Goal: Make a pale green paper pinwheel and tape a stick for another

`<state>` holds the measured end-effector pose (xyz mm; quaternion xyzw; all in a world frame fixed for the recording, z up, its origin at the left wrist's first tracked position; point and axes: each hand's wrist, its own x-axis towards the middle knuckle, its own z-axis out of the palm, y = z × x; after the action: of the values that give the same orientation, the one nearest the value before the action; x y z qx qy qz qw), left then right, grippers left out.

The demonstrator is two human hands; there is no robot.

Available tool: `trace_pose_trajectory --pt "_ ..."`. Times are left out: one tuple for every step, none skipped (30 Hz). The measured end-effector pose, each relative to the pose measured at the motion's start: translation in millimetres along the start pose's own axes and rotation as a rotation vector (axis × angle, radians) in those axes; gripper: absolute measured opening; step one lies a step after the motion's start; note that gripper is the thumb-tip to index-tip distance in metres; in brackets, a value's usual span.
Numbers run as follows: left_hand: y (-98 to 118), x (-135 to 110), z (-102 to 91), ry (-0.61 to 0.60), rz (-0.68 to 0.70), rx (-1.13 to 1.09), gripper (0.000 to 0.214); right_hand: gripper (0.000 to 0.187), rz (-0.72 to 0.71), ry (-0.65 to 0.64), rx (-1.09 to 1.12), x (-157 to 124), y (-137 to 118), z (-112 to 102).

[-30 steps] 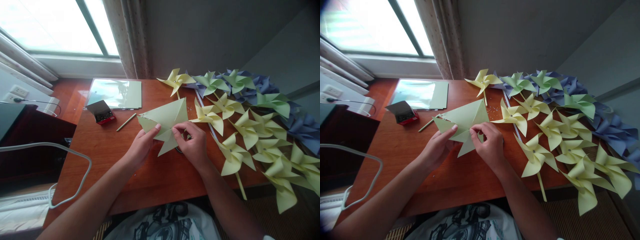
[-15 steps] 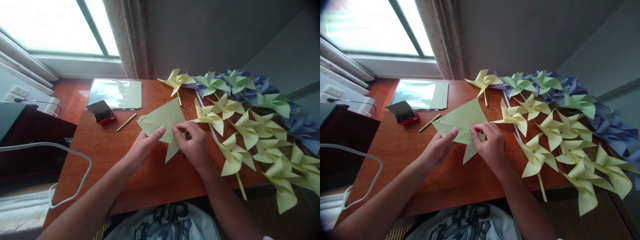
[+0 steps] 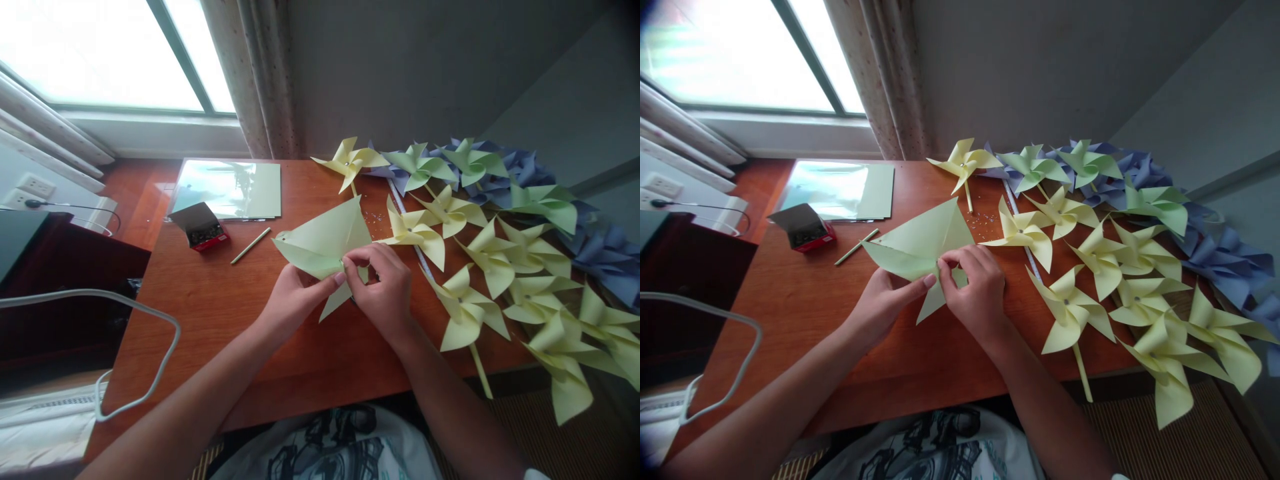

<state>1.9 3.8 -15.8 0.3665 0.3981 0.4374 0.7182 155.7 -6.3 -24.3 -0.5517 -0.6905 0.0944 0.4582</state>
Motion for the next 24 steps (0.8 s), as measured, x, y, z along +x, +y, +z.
trace_pose_trajectory --pt "-0.9 0.0 -1.3 0.013 0.005 -0.006 0.041 0.014 0.002 -0.006 0.011 -0.2 -0.4 -0.1" --pt "-1.6 0.1 -2.8 0.026 0.008 -0.014 0.041 0.014 0.006 -0.011 0.020 -0.4 -0.7 -0.2" --pt "-2.2 0.2 -4.2 0.038 0.009 -0.024 0.041 0.014 0.009 -0.015 0.028 -0.5 -0.9 -0.3" --pt "-2.7 0.3 -5.5 0.047 0.008 -0.034 0.041 0.013 0.012 -0.018 0.034 -0.6 -1.0 -0.4" --pt "-3.1 0.5 -6.6 0.053 0.004 -0.043 0.040 0.013 0.014 -0.022 0.037 -0.7 -1.0 -0.5" --pt "-3.5 0.7 -7.3 0.057 -0.002 -0.051 0.040 0.013 0.013 -0.026 0.039 -0.8 -1.0 -0.4" --pt "-3.9 1.0 -7.8 0.060 -0.007 -0.058 0.040 0.013 0.011 -0.031 0.039 -0.9 -0.9 -0.3" --pt "-4.3 1.2 -8.1 0.064 -0.010 -0.062 0.039 0.013 0.008 -0.035 0.040 -0.9 -0.8 -0.2" --pt "-4.8 1.4 -8.1 0.069 -0.013 -0.064 0.039 0.013 0.005 -0.039 0.040 -0.9 -0.8 -0.1" --pt "-5.2 1.5 -8.1 0.072 -0.015 -0.065 0.038 0.013 0.003 -0.043 0.040 -0.9 -0.7 0.1" --pt "-5.8 1.7 -8.0 0.073 -0.018 -0.066 0.038 0.013 0.001 -0.046 0.040 -0.8 -0.6 0.2" --pt "-6.5 1.8 -8.0 0.071 -0.021 -0.068 0.037 0.013 0.001 -0.051 0.040 -0.7 -0.4 0.3" --pt "-7.2 2.1 -8.2 0.070 -0.022 -0.067 0.037 0.013 0.001 -0.054 0.043 -0.6 -0.3 0.3" --pt "-8.1 2.4 -8.5 0.072 -0.020 -0.065 0.037 0.013 0.001 -0.059 0.046 -0.5 -0.1 0.3" --pt "-9.0 2.9 -9.0 0.076 -0.011 -0.062 0.037 0.013 0.000 -0.063 0.049 -0.4 0.0 0.3" --pt "-10.0 3.3 -9.6 0.082 0.004 -0.059 0.036 0.013 0.001 -0.068 0.052 -0.3 0.1 0.2" --pt "-10.8 3.8 -10.2 0.088 0.019 -0.056 0.036 0.013 0.003 -0.074 0.055 -0.4 0.0 0.1" --pt "-11.5 4.3 -10.9 0.093 0.032 -0.054 0.034 0.013 0.007 -0.080 0.057 -0.5 -0.2 0.0" --pt "-12.1 4.6 -11.5 0.096 0.038 -0.055 0.033 0.013 0.011 -0.084 0.059 -0.7 -0.5 -0.1" --pt "-12.4 4.8 -12.0 0.096 0.038 -0.056 0.031 0.013 0.017 -0.089 0.062 -0.8 -0.9 -0.3" --pt "-12.5 4.9 -12.4 0.095 0.032 -0.055 0.030 0.013 0.021 -0.092 0.068 -0.8 -1.4 -0.7" --pt "-12.4 4.9 -12.8 0.096 0.026 -0.050 0.029 0.013 0.027 -0.098 0.077 -0.7 -1.8 -1.3" --pt "-12.2 4.9 -13.2 0.097 0.021 -0.044 0.029 0.012 0.033 -0.104 0.091 -0.3 -2.0 -2.1" --pt "-11.8 4.8 -13.5 0.099 0.019 -0.038 0.029 0.012 0.043 -0.111 0.109 0.3 -1.8 -3.3"
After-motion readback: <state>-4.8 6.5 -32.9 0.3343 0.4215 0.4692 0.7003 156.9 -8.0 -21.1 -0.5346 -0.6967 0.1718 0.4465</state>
